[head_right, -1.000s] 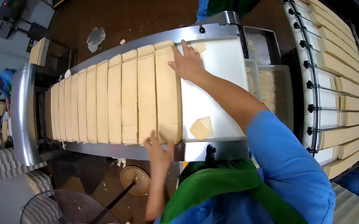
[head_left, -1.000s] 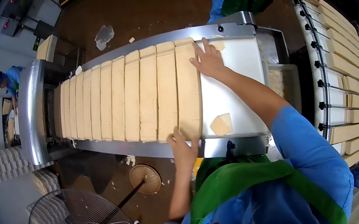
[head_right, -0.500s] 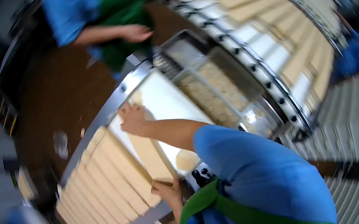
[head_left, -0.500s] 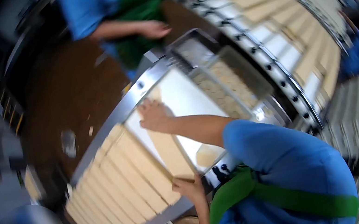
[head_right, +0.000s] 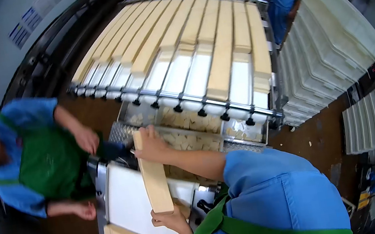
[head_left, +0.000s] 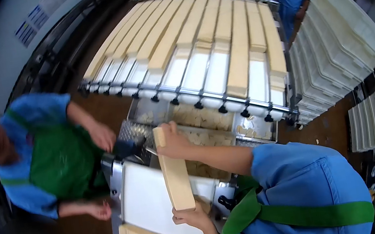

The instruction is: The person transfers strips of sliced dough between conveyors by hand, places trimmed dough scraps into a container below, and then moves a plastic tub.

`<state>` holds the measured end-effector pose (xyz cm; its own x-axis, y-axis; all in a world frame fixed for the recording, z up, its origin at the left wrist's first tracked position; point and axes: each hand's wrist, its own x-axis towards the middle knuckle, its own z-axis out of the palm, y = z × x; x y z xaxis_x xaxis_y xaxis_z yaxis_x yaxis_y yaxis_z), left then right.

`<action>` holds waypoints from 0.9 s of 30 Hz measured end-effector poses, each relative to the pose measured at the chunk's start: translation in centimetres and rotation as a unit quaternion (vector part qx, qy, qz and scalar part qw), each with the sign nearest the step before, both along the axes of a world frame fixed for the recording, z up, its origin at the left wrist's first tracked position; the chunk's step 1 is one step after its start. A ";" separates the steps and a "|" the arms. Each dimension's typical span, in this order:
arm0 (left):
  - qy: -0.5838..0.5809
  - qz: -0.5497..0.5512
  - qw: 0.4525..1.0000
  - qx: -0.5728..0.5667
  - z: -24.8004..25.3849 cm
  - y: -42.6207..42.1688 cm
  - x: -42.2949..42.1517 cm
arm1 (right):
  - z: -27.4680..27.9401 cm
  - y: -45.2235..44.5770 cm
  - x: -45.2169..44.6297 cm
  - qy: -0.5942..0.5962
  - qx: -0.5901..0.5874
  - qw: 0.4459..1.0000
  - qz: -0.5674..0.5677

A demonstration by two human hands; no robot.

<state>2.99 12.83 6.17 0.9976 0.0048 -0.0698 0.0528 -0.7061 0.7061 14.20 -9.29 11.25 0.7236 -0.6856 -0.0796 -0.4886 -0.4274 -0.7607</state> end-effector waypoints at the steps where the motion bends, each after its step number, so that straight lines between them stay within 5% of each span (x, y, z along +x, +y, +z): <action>1: -0.033 -0.032 0.999 -0.008 0.7 -1.7 0.2 | 1.6 -2.7 -1.9 -0.022 0.001 0.999 -0.026; 5: -0.095 -0.132 0.984 -0.070 5.5 -10.0 0.5 | 4.2 -14.3 -7.2 -0.032 0.009 0.991 -0.132; 7: -0.109 -0.190 0.972 -0.084 7.9 -13.7 0.8 | 4.5 -19.5 -8.5 0.066 -0.029 0.981 -0.182; 11: -0.133 -0.312 0.933 -0.120 9.5 -18.7 2.1 | 2.5 -29.2 -9.3 0.259 -0.139 0.953 -0.070; 27: -0.051 -0.375 0.921 -0.097 8.7 -29.1 3.4 | -0.8 -42.1 -7.4 0.194 -0.151 0.964 -0.100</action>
